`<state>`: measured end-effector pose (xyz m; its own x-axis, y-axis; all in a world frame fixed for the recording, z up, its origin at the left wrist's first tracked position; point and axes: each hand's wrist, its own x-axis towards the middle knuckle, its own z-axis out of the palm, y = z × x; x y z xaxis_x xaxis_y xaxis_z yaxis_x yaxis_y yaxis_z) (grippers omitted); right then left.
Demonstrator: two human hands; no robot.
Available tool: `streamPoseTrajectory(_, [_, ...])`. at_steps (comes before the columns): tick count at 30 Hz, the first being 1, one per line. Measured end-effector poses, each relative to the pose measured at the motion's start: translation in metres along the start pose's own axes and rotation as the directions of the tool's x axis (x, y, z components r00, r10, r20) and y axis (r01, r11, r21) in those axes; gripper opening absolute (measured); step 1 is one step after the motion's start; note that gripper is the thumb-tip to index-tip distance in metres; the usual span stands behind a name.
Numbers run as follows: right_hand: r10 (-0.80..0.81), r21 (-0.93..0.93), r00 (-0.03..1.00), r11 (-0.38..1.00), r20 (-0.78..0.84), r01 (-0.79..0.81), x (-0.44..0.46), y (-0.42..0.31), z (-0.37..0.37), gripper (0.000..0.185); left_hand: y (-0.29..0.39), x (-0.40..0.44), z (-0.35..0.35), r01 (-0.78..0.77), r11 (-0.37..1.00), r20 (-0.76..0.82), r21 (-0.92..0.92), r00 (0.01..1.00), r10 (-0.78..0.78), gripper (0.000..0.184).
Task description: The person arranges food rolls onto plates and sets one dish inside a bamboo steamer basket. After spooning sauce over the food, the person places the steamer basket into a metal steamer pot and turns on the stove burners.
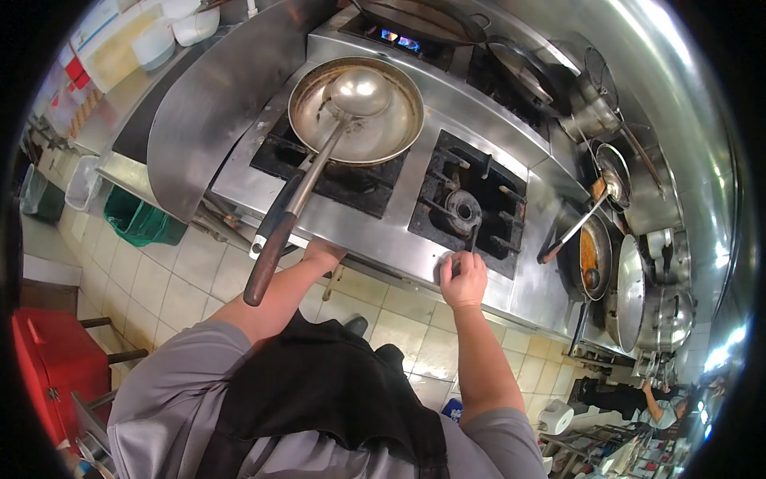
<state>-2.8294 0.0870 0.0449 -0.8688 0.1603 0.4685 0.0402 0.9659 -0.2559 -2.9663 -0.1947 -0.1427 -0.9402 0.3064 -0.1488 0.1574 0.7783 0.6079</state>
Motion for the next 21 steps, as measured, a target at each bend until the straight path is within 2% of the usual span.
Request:
streamPoseTrajectory(4, [-0.009,0.008,1.000,1.000,-0.005,0.009,0.001,-0.002,-0.001,0.015,0.019,-0.010,-0.025,0.115,0.991,0.053,-0.068,0.992,-0.112,0.041])
streamPoseTrajectory(7, [-0.015,-0.001,1.000,1.000,-0.006,0.015,0.001,-0.002,-0.001,0.015,0.011,-0.005,-0.015,0.093,0.995,0.052,-0.045,0.995,-0.090,0.042])
streamPoseTrajectory(12, [-0.012,0.003,1.000,1.000,-0.012,0.012,0.001,0.000,0.000,0.015,0.013,-0.003,-0.017,0.156,0.987,0.093,-0.022,0.984,-0.154,0.043])
streamPoseTrajectory(17, [-0.007,-0.001,1.000,1.000,-0.009,0.007,0.000,0.000,0.000,0.015,0.038,-0.019,-0.050,0.232,0.966,0.109,-0.115,0.969,-0.220,0.042])
streamPoseTrajectory(21, [0.028,-0.012,0.999,1.000,0.022,-0.028,-0.001,0.001,0.000,0.015,0.033,-0.017,-0.042,0.251,0.961,0.104,-0.121,0.965,-0.239,0.042])
